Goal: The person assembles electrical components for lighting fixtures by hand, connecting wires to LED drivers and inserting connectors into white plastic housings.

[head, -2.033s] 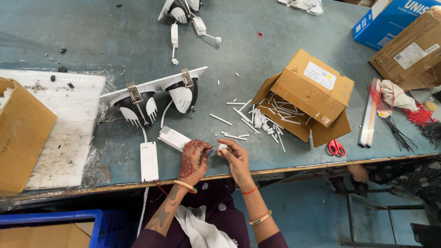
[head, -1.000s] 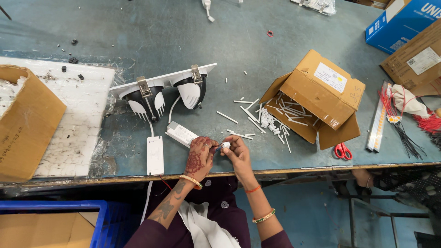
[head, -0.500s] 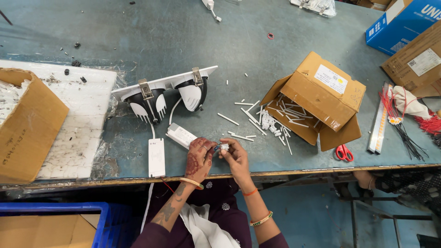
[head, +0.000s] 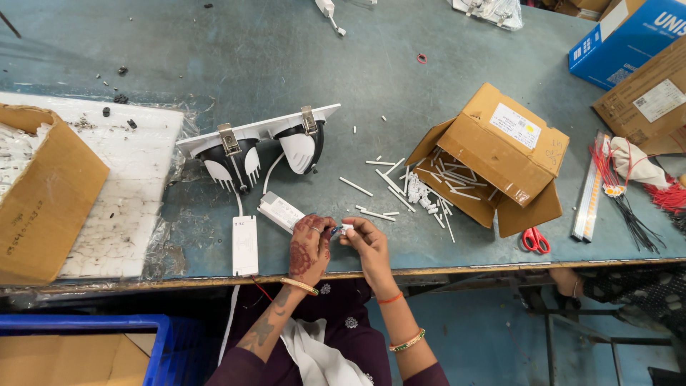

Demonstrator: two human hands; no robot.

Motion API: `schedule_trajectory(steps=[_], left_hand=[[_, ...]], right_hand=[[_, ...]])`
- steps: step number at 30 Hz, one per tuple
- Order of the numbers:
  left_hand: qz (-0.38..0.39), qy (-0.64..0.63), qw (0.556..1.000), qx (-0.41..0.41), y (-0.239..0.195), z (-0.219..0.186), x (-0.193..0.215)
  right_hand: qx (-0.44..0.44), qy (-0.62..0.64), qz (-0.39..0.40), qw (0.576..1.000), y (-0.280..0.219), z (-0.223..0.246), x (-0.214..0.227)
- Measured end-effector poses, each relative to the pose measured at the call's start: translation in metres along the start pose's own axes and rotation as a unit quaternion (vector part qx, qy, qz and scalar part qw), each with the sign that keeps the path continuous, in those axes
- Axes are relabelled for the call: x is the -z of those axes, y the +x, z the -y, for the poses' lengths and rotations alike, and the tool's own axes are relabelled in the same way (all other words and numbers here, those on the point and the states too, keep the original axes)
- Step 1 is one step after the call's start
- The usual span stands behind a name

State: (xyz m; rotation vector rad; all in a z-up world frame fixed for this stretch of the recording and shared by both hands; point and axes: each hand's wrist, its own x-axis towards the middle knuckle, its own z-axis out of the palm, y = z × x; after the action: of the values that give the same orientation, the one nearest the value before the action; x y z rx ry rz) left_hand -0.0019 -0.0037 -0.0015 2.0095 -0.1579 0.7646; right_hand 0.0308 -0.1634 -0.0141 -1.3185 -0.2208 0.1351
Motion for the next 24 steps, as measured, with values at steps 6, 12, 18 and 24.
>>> schedule_trajectory(steps=[6,12,18,24], left_hand=[[-0.018,0.016,1.000,-0.009,-0.002,-0.001,-0.002],[-0.019,0.008,1.000,-0.011,0.000,-0.005,0.001],[0.014,0.021,0.999,-0.039,-0.001,-0.002,0.003],[0.011,0.016,0.999,-0.044,-0.002,0.001,0.001]], right_hand=[[-0.039,0.052,-0.016,0.998,0.002,-0.002,-0.001],[-0.025,0.081,0.017,0.996,0.002,-0.005,0.004],[-0.006,0.066,0.026,0.997,0.000,-0.004,0.006],[0.011,0.027,0.028,0.999,0.002,-0.011,0.009]])
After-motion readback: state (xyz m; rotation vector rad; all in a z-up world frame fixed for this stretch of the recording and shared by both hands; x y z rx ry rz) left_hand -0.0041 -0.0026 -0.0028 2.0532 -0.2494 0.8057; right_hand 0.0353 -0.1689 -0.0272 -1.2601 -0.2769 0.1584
